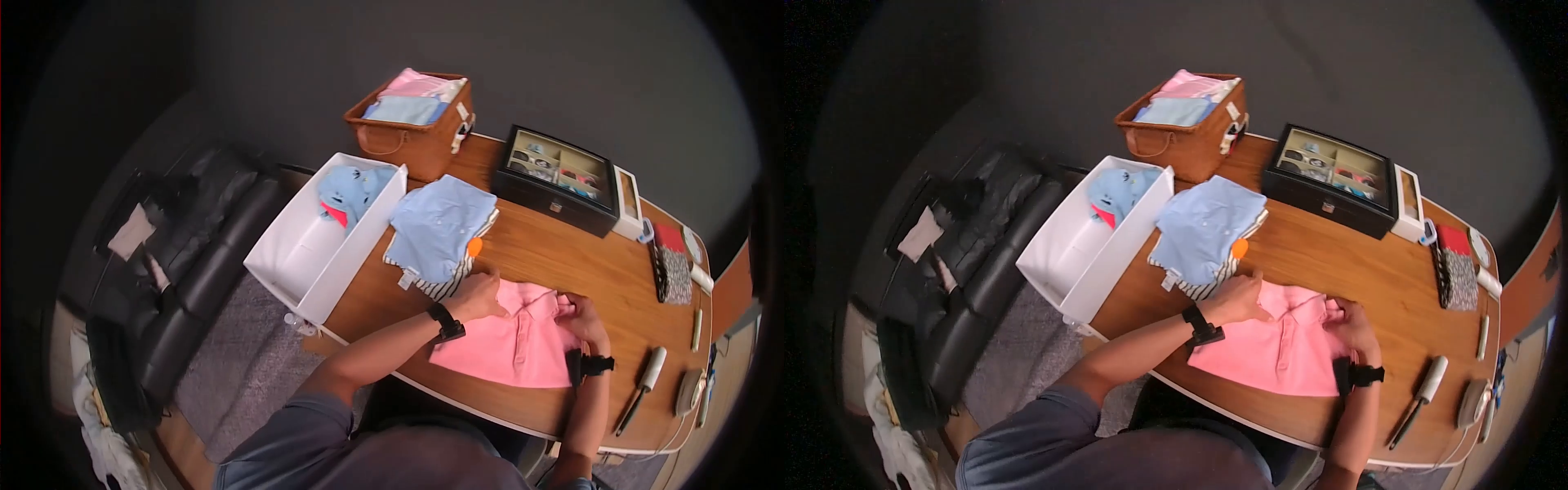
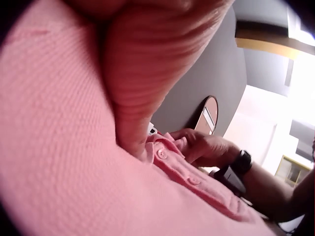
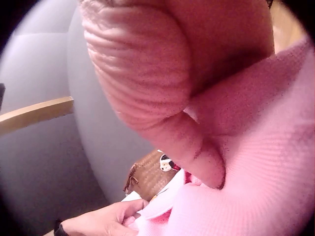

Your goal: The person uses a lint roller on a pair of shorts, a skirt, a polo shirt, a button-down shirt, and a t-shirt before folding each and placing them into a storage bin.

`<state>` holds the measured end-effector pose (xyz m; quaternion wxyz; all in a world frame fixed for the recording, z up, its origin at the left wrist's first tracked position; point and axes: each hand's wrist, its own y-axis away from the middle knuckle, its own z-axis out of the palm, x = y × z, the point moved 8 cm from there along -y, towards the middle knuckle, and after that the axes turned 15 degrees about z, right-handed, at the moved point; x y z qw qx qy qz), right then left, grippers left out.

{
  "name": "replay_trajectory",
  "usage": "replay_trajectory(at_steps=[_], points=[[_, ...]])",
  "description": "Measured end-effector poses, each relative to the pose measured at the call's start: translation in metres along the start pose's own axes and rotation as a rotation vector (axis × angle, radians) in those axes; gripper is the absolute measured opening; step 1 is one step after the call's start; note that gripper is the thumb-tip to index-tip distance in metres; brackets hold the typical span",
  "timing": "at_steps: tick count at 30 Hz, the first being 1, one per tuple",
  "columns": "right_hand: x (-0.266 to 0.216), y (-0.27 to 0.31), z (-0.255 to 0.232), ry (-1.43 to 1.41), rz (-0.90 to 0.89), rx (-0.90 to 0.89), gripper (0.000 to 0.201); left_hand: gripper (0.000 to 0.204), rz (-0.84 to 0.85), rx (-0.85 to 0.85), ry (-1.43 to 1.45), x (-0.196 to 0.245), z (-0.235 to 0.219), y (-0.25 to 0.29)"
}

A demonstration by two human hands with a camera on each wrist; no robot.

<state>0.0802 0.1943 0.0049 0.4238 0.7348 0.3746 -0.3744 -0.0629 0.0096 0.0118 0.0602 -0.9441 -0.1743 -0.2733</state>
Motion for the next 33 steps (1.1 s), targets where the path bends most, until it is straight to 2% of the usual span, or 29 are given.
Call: replay_trajectory(at_steps=[1, 2, 3, 5, 6, 7, 9, 10, 12, 16, 18, 19, 22, 24, 27, 29, 30, 32, 33], points=[[-0.008, 0.004, 0.003, -0.03, -0.041, 0.013, 0.039, 0.088, 0.016, -0.034, 0.059, 0.003, -0.001, 0.004], [0.025, -0.013, -0.002, 0.056, -0.065, 0.009, 0.043, 0.074, 0.029, -0.012, 0.055, 0.003, -0.001, 0.008], [0.021, -0.013, -0.001, 0.057, -0.073, 0.0, 0.043, 0.074, 0.02, -0.005, 0.051, -0.003, 0.006, 0.008], [0.022, -0.006, 0.001, -0.198, 0.044, -0.116, 0.043, 0.056, 0.121, 0.01, 0.005, -0.007, 0.018, 0.004], [0.011, 0.002, 0.001, -0.203, 0.02, -0.122, 0.039, 0.045, 0.143, 0.057, 0.06, -0.008, 0.02, 0.005], [0.011, 0.003, 0.002, -0.209, 0.02, -0.117, 0.039, 0.045, 0.148, 0.051, 0.057, -0.011, 0.025, 0.004], [0.017, 0.003, 0.0, -0.189, 0.03, -0.092, 0.039, 0.043, 0.096, 0.023, 0.294, -0.004, 0.023, 0.008], [0.02, 0.003, -0.001, -0.194, 0.033, -0.082, 0.039, 0.043, 0.104, 0.015, 0.294, 0.001, 0.021, 0.011], [0.021, 0.004, 0.0, -0.314, 0.049, -0.118, 0.039, 0.037, 0.078, 0.079, 0.324, 0.003, 0.011, 0.017], [0.005, 0.012, 0.002, -0.291, 0.049, -0.066, 0.039, 0.029, 0.136, 0.156, 0.396, 0.022, -0.02, 0.036], [-0.011, 0.011, 0.01, -0.244, -0.067, -0.053, 0.037, 0.025, 0.203, 0.206, 0.4, 0.043, -0.053, 0.052], [-0.018, 0.01, 0.016, -0.241, -0.071, -0.063, 0.037, 0.025, 0.196, 0.214, 0.397, 0.05, -0.068, 0.061], [-0.05, 0.008, 0.034, -0.257, -0.091, -0.141, 0.029, 0.022, 0.268, 0.266, 0.283, 0.059, -0.118, 0.085], [-0.09, 0.005, 0.045, -0.184, -0.197, -0.208, 0.022, 0.02, 0.259, 0.323, 0.248, 0.053, -0.149, 0.105], [-0.166, -0.003, 0.064, -0.095, -0.236, -0.147, 0.019, 0.021, 0.212, 0.423, 0.121, 0.042, -0.206, 0.137], [-0.229, -0.015, 0.08, 0.006, -0.555, -0.073, 0.022, 0.024, 0.15, 0.541, 0.036, 0.03, -0.244, 0.162], [-0.254, -0.023, 0.091, -0.032, -0.618, -0.063, 0.023, 0.024, 0.146, 0.544, 0.028, 0.023, -0.256, 0.172], [-0.3, -0.037, 0.117, -0.026, -0.698, -0.038, 0.025, 0.027, 0.111, 0.787, -0.035, 0.008, -0.292, 0.202], [-0.321, -0.045, 0.13, 0.023, -0.719, -0.025, 0.027, 0.028, 0.046, 0.83, -0.121, -0.004, -0.304, 0.216]])
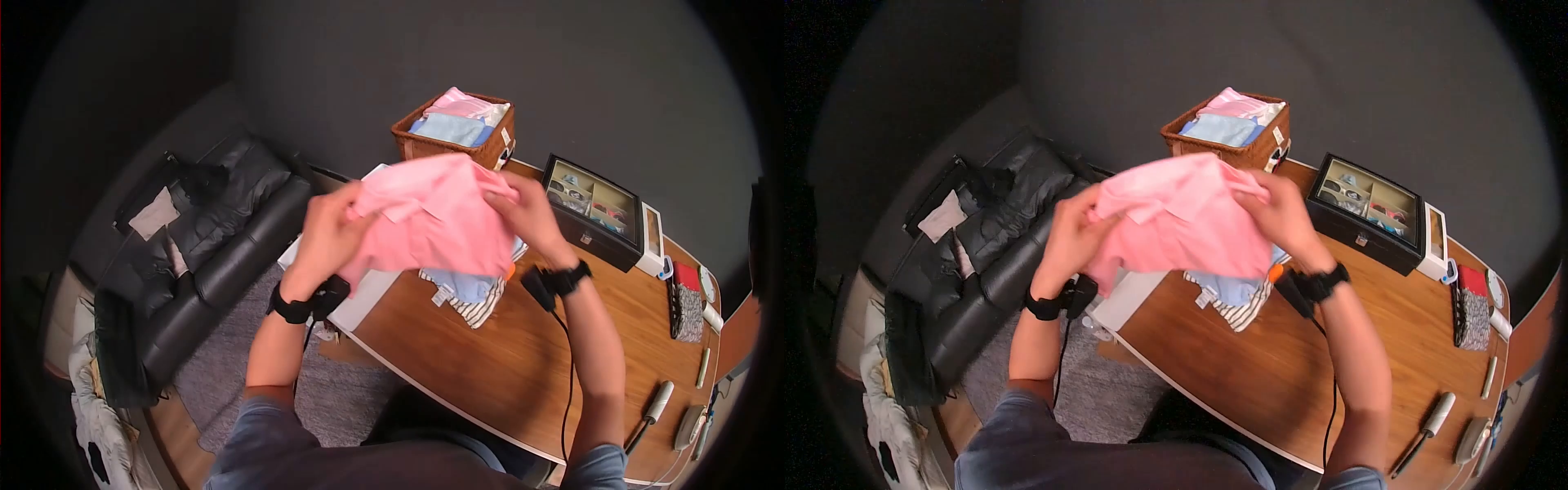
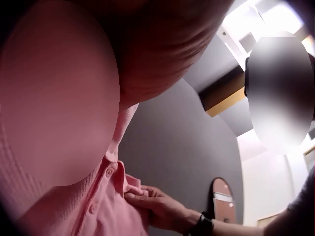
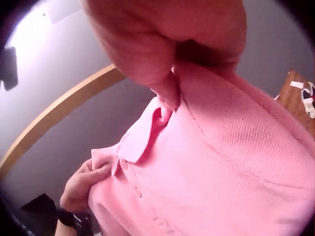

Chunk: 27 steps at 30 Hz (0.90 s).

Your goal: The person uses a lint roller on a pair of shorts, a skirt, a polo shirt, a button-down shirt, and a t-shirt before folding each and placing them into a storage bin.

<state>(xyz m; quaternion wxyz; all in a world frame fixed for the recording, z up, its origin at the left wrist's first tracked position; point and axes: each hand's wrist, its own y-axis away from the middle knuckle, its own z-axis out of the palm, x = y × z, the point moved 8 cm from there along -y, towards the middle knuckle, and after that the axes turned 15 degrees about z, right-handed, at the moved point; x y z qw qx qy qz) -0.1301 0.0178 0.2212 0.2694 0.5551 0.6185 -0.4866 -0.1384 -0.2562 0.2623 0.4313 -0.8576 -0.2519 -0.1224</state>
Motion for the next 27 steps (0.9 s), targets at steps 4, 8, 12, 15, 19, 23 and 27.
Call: replay_trajectory(at_steps=[4, 8, 12, 15, 19, 23, 27], points=[[-0.023, -0.067, 0.067, 0.033, -0.12, 0.069, 0.025, 0.018, 0.034, 0.204, -0.158, -0.033, -0.04, 0.011], [-0.028, -0.107, 0.123, -0.01, -0.148, 0.017, 0.022, 0.021, -0.085, 0.267, -0.135, -0.087, -0.049, 0.049], [-0.015, -0.14, 0.168, 0.06, -0.069, -0.1, 0.027, 0.024, -0.402, 0.385, 0.302, -0.16, -0.041, 0.098], [0.0, -0.147, 0.194, 0.369, -0.128, 0.039, 0.049, 0.041, -0.491, 0.125, -0.232, -0.18, -0.048, 0.117], [0.022, -0.13, 0.203, 0.507, -0.152, 0.08, 0.04, 0.056, -0.34, -0.057, -0.702, -0.184, -0.044, 0.135], [0.028, -0.09, 0.175, 0.458, -0.093, 0.039, 0.035, 0.054, -0.435, -0.375, -0.496, -0.169, -0.02, 0.131], [0.038, -0.03, 0.128, 0.414, -0.028, 0.052, 0.032, 0.041, -0.127, -0.749, -0.113, -0.179, 0.044, 0.145]])
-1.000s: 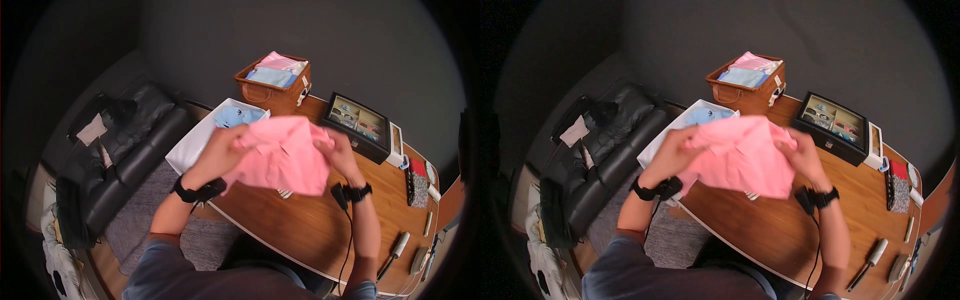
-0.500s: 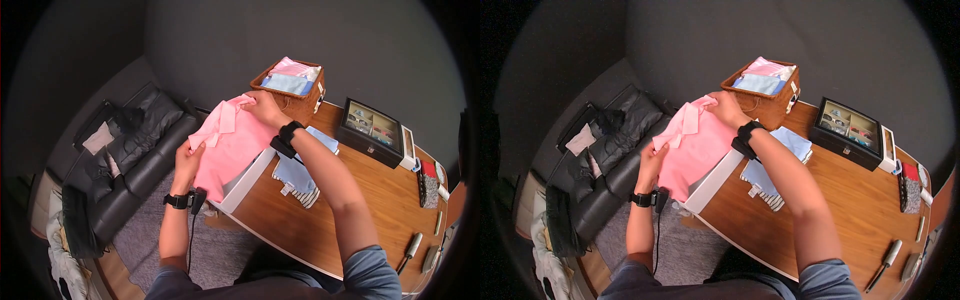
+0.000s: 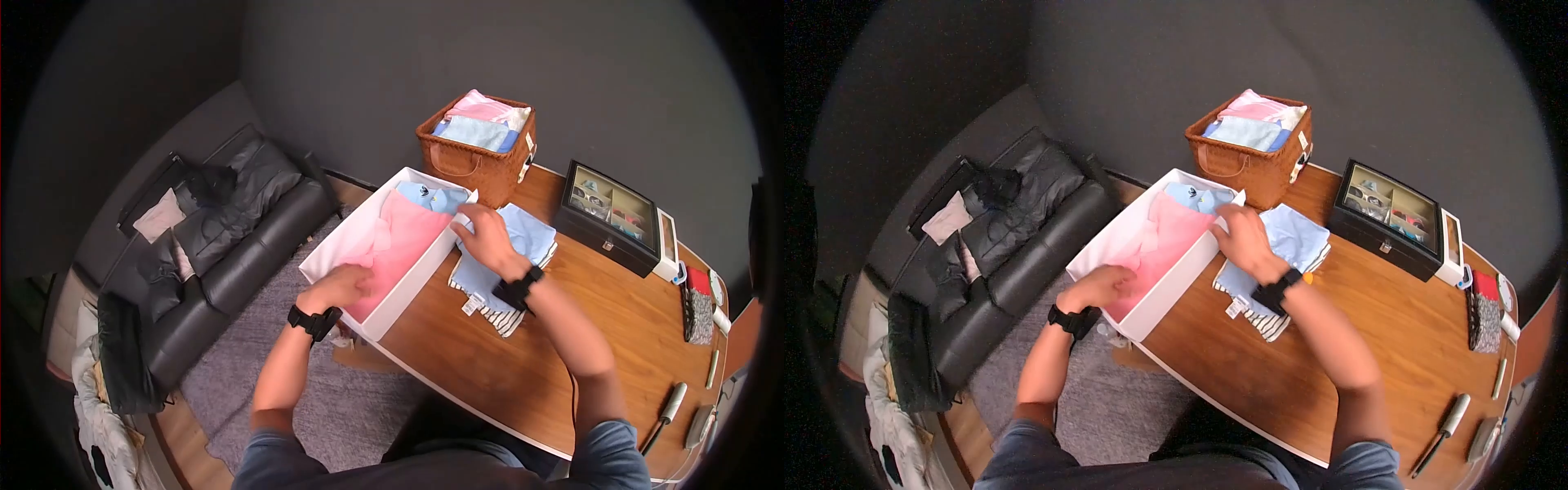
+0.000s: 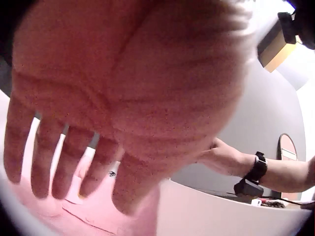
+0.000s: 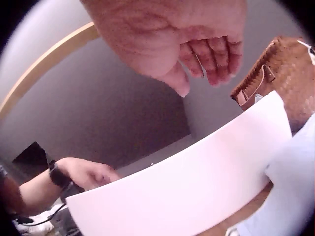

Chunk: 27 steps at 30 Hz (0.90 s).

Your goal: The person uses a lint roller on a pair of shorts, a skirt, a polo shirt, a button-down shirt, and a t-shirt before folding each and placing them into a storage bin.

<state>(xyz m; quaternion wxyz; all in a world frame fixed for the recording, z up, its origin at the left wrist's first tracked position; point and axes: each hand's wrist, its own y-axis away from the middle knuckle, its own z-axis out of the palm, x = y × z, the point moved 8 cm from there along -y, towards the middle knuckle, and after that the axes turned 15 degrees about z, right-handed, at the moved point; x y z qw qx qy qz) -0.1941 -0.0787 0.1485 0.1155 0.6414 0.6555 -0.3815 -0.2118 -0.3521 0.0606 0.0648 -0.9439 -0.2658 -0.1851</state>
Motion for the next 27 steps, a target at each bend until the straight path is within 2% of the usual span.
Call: replay_trajectory(at_steps=[1, 2, 3, 4, 5, 6, 7, 8, 9, 11, 12, 14, 16, 17, 19, 20, 21, 23, 24, 25, 26, 27], points=[[0.009, 0.017, -0.011, -0.017, -0.017, 0.032, 0.032, 0.041, 0.004, 0.004, 0.001, 0.002, 0.001, -0.005], [0.016, 0.037, -0.024, -0.051, -0.048, 0.094, 0.027, 0.041, -0.054, -0.168, 0.155, 0.003, 0.019, -0.009], [0.025, 0.057, -0.036, -0.057, -0.01, 0.078, 0.027, 0.041, -0.114, -0.343, 0.308, 0.006, 0.037, -0.009], [0.033, 0.077, -0.05, -0.087, 0.096, 0.071, 0.026, 0.045, -0.136, -0.461, 0.283, 0.009, 0.046, -0.01], [0.043, 0.098, -0.064, -0.084, 0.178, 0.059, 0.024, 0.045, -0.131, -0.467, 0.283, 0.011, 0.048, -0.012], [0.054, 0.119, -0.075, -0.052, 0.161, 0.105, 0.022, 0.047, -0.083, -0.485, 0.241, 0.016, 0.047, -0.015], [0.068, 0.137, -0.085, -0.071, 0.234, 0.099, 0.021, 0.049, -0.034, -0.504, 0.201, 0.021, 0.047, -0.018], [0.083, 0.154, -0.094, -0.092, 0.31, 0.092, 0.019, 0.045, -0.092, -0.508, 0.258, 0.028, 0.043, -0.015], [0.097, 0.17, -0.103, -0.093, 0.323, 0.102, 0.019, 0.045, -0.082, -0.521, 0.253, 0.014, 0.055, -0.012], [0.134, 0.2, -0.129, -0.033, 0.461, 0.212, 0.018, 0.042, 0.046, -0.395, 0.196, -0.016, 0.076, -0.019], [0.151, 0.211, -0.14, -0.033, 0.486, 0.23, 0.018, 0.038, 0.002, -0.345, 0.21, 0.004, 0.06, -0.022], [0.18, 0.239, -0.17, 0.018, 0.479, 0.392, 0.02, 0.04, -0.035, -0.198, 0.307, -0.011, 0.072, -0.021], [0.204, 0.26, -0.189, -0.024, 0.583, 0.435, 0.021, 0.045, -0.018, -0.133, 0.448, 0.0, 0.067, -0.025], [0.217, 0.269, -0.196, -0.071, 0.649, 0.462, 0.022, 0.045, -0.004, -0.158, 0.447, 0.007, 0.064, -0.028], [0.233, 0.289, -0.206, -0.122, 0.664, 0.519, 0.021, 0.045, -0.016, -0.247, 0.424, 0.014, 0.062, -0.03], [0.245, 0.296, -0.205, -0.266, 0.742, 0.446, 0.02, 0.045, -0.089, -0.302, 0.425, 0.005, 0.066, -0.028], [0.257, 0.303, -0.202, -0.415, 0.816, 0.374, 0.02, 0.045, -0.078, -0.331, 0.417, -0.012, 0.067, -0.022], [0.26, 0.31, -0.208, -0.487, 0.844, 0.428, 0.021, 0.046, 0.112, -0.598, 0.488, -0.031, 0.08, -0.014], [0.258, 0.31, -0.209, -0.552, 0.886, 0.38, 0.022, 0.037, 0.06, -0.551, 0.443, -0.02, 0.069, -0.02], [0.258, 0.31, -0.208, -0.618, 0.922, 0.327, 0.023, 0.037, 0.065, -0.57, 0.436, -0.008, 0.059, -0.029], [0.259, 0.31, -0.204, -0.656, 0.926, 0.259, 0.025, 0.03, -0.047, -0.647, 0.187, -0.014, 0.046, -0.038], [0.263, 0.314, -0.203, -0.669, 0.934, 0.271, 0.025, 0.024, -0.156, -0.712, -0.068, -0.017, 0.029, -0.043]])
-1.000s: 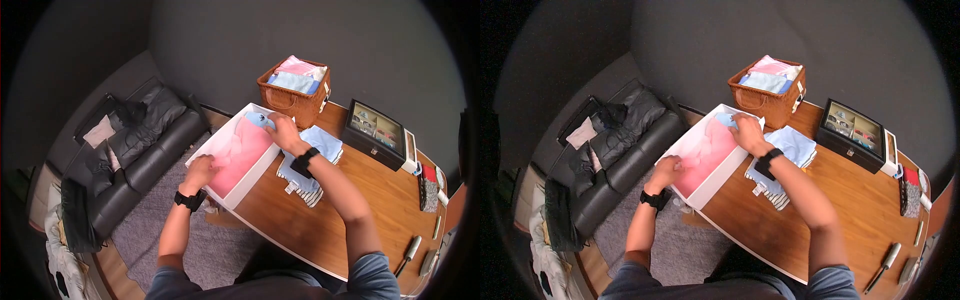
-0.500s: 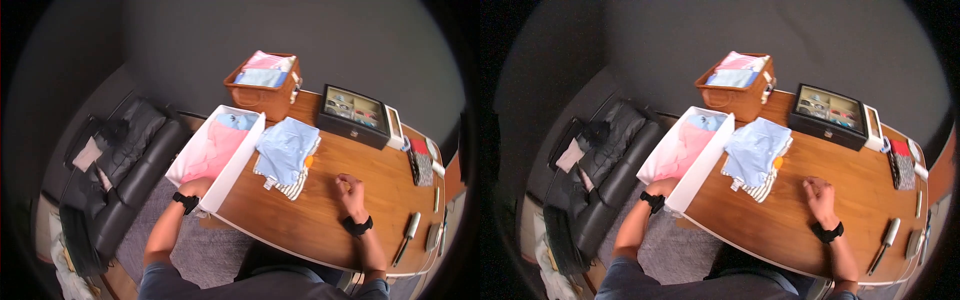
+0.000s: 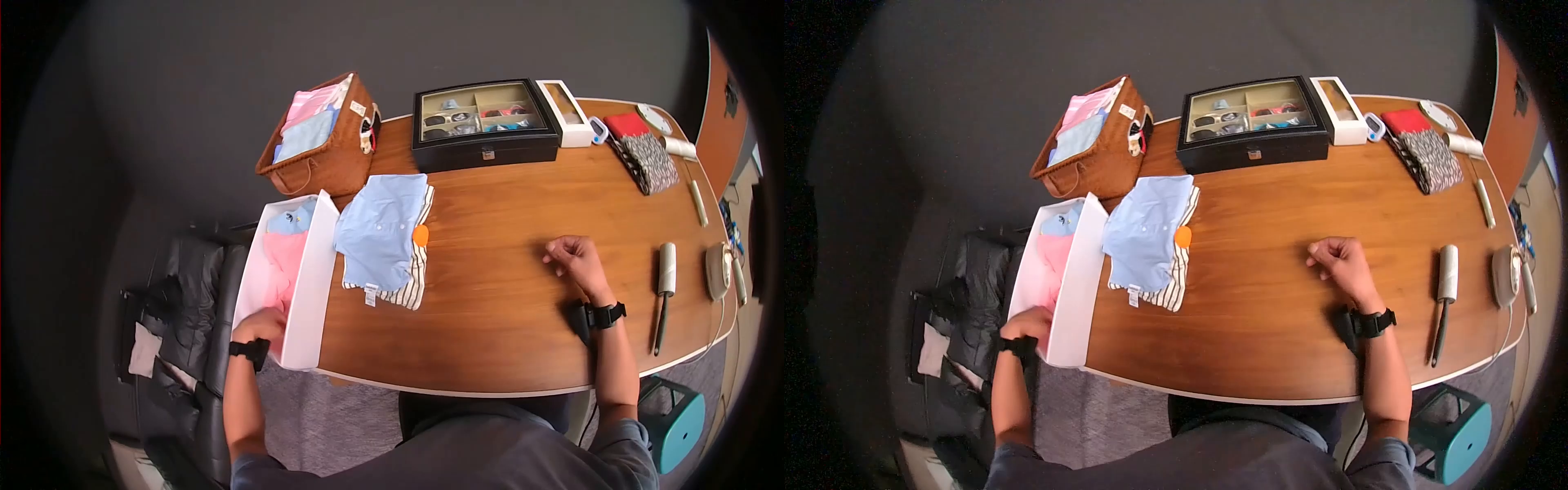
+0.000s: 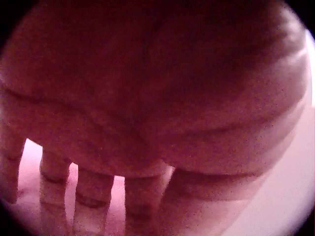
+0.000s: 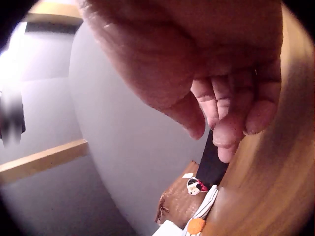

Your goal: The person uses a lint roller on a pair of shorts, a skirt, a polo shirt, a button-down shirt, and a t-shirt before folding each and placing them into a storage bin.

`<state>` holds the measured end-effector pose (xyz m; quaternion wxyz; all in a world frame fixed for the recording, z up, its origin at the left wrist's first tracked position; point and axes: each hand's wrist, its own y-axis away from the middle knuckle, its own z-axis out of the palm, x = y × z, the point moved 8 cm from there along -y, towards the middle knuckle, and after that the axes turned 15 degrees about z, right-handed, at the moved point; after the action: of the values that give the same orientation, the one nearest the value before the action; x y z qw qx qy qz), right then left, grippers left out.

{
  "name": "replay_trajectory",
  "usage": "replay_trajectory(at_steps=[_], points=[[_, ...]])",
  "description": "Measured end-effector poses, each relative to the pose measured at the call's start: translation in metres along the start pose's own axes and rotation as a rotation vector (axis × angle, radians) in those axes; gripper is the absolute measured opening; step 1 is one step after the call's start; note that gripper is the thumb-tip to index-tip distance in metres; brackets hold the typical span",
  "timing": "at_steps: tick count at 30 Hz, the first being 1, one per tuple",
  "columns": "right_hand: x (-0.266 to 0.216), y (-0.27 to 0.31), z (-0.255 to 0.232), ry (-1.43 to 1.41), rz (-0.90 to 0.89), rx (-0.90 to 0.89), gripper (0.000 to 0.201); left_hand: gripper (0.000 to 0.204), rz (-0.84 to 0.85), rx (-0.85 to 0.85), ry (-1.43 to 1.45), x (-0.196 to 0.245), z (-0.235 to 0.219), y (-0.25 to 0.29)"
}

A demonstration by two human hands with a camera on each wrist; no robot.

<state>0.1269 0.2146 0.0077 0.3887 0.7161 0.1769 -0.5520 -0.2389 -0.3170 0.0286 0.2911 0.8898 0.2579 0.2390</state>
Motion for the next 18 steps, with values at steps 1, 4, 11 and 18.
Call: replay_trajectory(at_steps=[1, 4, 11, 18], points=[[0.007, -0.002, 0.004, 0.006, 0.032, -0.06, 0.026, 0.017, -0.015, 0.293, 0.006, 0.011, -0.034, 0.014], [0.022, -0.006, 0.018, -0.019, 0.068, -0.168, 0.027, 0.015, -0.067, 0.774, -0.222, 0.101, -0.106, 0.043], [0.022, -0.006, 0.029, -0.02, 0.085, -0.236, 0.026, 0.075, -0.04, 0.738, -0.115, 0.153, -0.084, -0.098], [0.023, -0.005, 0.026, 0.006, 0.098, -0.237, 0.026, 0.113, -0.232, 0.931, -0.014, 0.113, -0.08, -0.167]])
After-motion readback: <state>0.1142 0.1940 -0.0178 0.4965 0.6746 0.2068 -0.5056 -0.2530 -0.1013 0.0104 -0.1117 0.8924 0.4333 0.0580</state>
